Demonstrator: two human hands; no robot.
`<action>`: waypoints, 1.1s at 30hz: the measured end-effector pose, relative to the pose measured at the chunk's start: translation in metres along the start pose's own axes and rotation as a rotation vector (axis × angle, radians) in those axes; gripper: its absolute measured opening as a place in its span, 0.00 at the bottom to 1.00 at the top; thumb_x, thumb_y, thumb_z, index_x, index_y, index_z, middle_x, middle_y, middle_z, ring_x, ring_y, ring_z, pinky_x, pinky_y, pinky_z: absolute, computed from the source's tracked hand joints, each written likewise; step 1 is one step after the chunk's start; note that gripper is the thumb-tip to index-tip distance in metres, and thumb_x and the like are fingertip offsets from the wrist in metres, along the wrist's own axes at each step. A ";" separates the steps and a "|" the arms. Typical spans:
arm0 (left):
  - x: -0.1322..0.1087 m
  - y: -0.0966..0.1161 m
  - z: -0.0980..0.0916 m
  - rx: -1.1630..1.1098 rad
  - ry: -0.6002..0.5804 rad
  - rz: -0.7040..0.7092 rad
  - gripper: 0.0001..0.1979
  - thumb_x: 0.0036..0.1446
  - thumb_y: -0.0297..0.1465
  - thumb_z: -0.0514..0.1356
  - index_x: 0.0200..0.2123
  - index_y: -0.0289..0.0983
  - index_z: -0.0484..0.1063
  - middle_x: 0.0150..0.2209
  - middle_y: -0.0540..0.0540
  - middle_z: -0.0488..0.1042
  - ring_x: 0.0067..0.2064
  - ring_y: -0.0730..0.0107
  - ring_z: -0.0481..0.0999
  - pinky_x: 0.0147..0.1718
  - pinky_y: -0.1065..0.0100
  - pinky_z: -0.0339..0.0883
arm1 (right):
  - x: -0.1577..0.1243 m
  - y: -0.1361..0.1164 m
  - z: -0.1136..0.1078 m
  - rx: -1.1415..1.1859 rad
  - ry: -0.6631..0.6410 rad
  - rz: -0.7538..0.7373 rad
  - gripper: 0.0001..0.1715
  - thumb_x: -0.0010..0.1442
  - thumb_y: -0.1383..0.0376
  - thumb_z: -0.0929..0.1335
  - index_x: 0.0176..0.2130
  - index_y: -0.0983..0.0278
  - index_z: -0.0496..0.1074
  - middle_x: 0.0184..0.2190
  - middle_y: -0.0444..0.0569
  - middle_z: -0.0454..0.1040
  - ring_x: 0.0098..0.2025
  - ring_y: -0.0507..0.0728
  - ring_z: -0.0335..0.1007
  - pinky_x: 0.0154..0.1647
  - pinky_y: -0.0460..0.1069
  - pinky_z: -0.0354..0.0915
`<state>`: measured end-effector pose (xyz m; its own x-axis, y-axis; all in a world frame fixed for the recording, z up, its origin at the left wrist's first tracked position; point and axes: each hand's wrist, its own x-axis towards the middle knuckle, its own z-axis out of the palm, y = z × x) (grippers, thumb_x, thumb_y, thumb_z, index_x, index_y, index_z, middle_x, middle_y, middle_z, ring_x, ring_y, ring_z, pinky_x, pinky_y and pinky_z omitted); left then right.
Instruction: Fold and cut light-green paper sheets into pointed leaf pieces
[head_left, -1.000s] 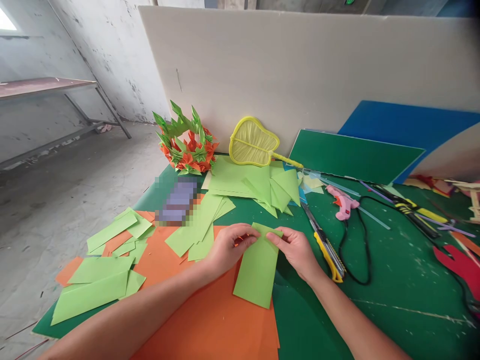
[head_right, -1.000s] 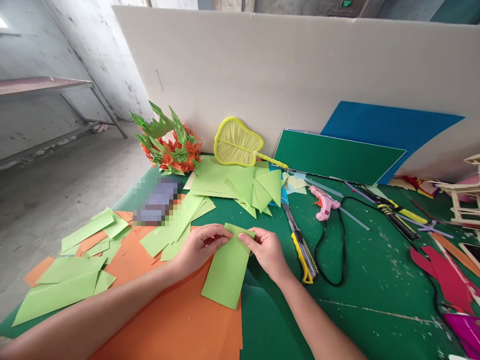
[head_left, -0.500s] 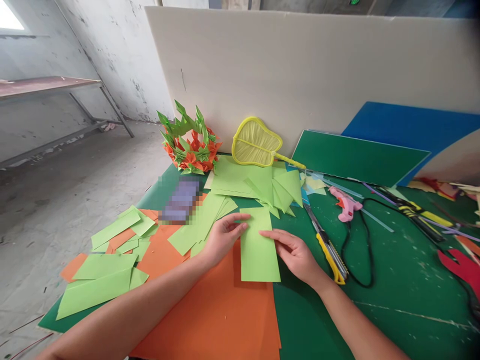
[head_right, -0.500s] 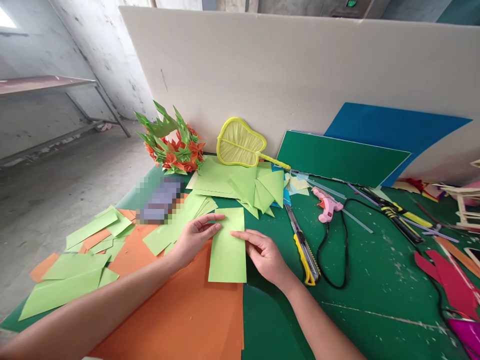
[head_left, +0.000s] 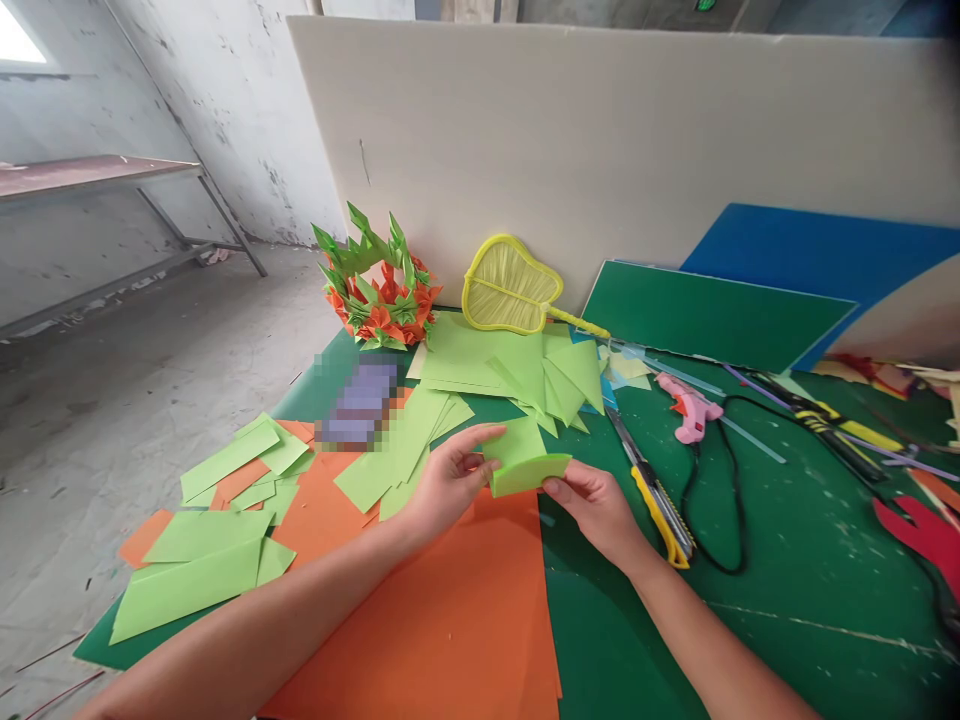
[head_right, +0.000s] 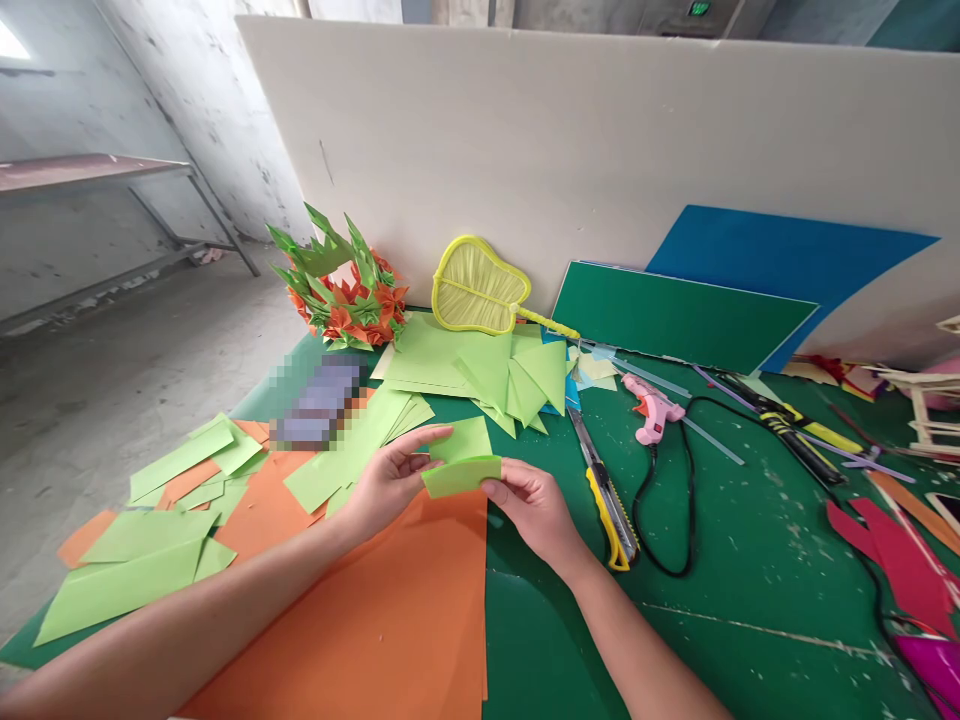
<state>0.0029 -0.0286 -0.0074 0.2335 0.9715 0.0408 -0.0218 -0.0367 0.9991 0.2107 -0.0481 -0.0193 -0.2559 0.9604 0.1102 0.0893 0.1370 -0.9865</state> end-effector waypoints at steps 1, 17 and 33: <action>-0.001 0.000 0.000 0.005 -0.010 0.013 0.19 0.53 0.37 0.64 0.48 0.40 0.74 0.57 0.41 0.67 0.34 0.74 0.74 0.32 0.70 0.72 | 0.001 0.001 0.000 0.039 0.020 0.020 0.16 0.60 0.52 0.69 0.40 0.58 0.80 0.40 0.49 0.78 0.44 0.61 0.72 0.47 0.55 0.68; -0.006 0.006 -0.003 0.010 0.050 0.099 0.16 0.53 0.44 0.65 0.34 0.36 0.76 0.39 0.44 0.76 0.39 0.66 0.74 0.37 0.69 0.70 | 0.005 0.003 0.002 0.135 0.177 0.127 0.18 0.48 0.56 0.77 0.33 0.60 0.69 0.27 0.41 0.69 0.31 0.52 0.67 0.34 0.46 0.66; -0.010 0.003 0.002 0.052 -0.147 -0.073 0.18 0.56 0.40 0.63 0.48 0.40 0.69 0.45 0.44 0.71 0.37 0.71 0.71 0.34 0.70 0.68 | 0.001 0.000 0.002 -0.009 0.067 0.089 0.13 0.57 0.55 0.71 0.33 0.62 0.74 0.30 0.46 0.73 0.32 0.54 0.68 0.33 0.46 0.66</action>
<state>0.0024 -0.0393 -0.0045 0.3726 0.9273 -0.0342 0.0499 0.0168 0.9986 0.2081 -0.0476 -0.0199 -0.1815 0.9829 0.0308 0.1174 0.0527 -0.9917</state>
